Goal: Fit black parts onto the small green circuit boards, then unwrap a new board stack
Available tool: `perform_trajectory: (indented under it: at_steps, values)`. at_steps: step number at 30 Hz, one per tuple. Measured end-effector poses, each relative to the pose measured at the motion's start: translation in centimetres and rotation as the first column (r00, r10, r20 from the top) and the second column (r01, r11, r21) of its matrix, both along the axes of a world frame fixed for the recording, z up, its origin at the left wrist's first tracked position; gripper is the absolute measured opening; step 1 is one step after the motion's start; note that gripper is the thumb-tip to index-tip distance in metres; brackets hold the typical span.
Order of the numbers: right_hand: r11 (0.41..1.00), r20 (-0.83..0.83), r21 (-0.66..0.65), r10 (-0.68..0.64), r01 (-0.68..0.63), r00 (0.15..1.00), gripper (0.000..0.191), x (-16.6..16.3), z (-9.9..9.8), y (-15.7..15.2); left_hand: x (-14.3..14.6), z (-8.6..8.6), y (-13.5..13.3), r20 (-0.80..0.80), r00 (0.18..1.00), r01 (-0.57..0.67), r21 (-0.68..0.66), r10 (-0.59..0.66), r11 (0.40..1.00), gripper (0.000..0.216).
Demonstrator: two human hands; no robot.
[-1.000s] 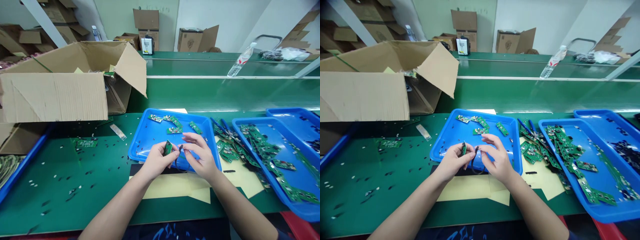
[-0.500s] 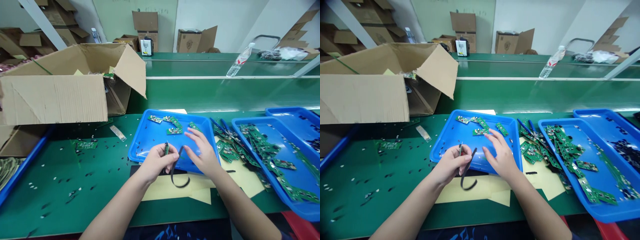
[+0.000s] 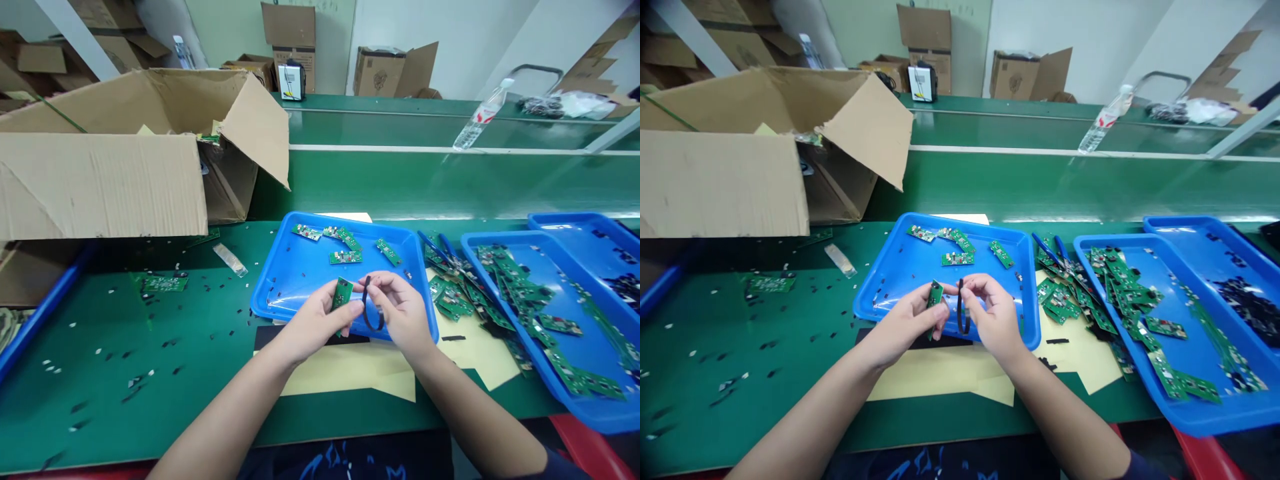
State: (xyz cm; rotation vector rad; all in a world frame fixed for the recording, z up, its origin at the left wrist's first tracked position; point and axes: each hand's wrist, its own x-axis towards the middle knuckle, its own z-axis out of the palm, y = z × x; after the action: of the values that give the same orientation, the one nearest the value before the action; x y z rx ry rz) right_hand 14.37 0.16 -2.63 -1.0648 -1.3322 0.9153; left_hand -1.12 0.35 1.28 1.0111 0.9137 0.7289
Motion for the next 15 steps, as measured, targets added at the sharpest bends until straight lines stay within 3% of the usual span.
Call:
perform_trajectory:
  at_steps: [4,6,9,15]
  values:
    - [0.993,0.032,0.117,-0.036,0.032,0.999,0.006,1.1,0.7,0.3,0.0,-0.2,0.2,0.111,0.994,-0.004,-0.114,0.017,0.993,0.034]
    - [0.983,0.189,0.167,0.045,-0.078,0.981,0.005,1.6,1.2,0.3,0.0,-0.3,0.2,0.063,0.997,-0.028,-0.094,0.034,0.995,0.029]
    - [0.948,0.442,0.184,0.155,-0.258,0.883,0.003,1.9,1.7,0.3,0.2,-0.4,0.2,-0.084,0.996,-0.029,-0.02,0.027,0.999,0.025]
    - [0.912,0.638,0.206,0.15,-0.355,0.755,0.01,1.8,1.7,0.4,0.5,-0.7,-0.1,-0.204,0.978,0.034,0.01,-0.031,0.999,0.027]
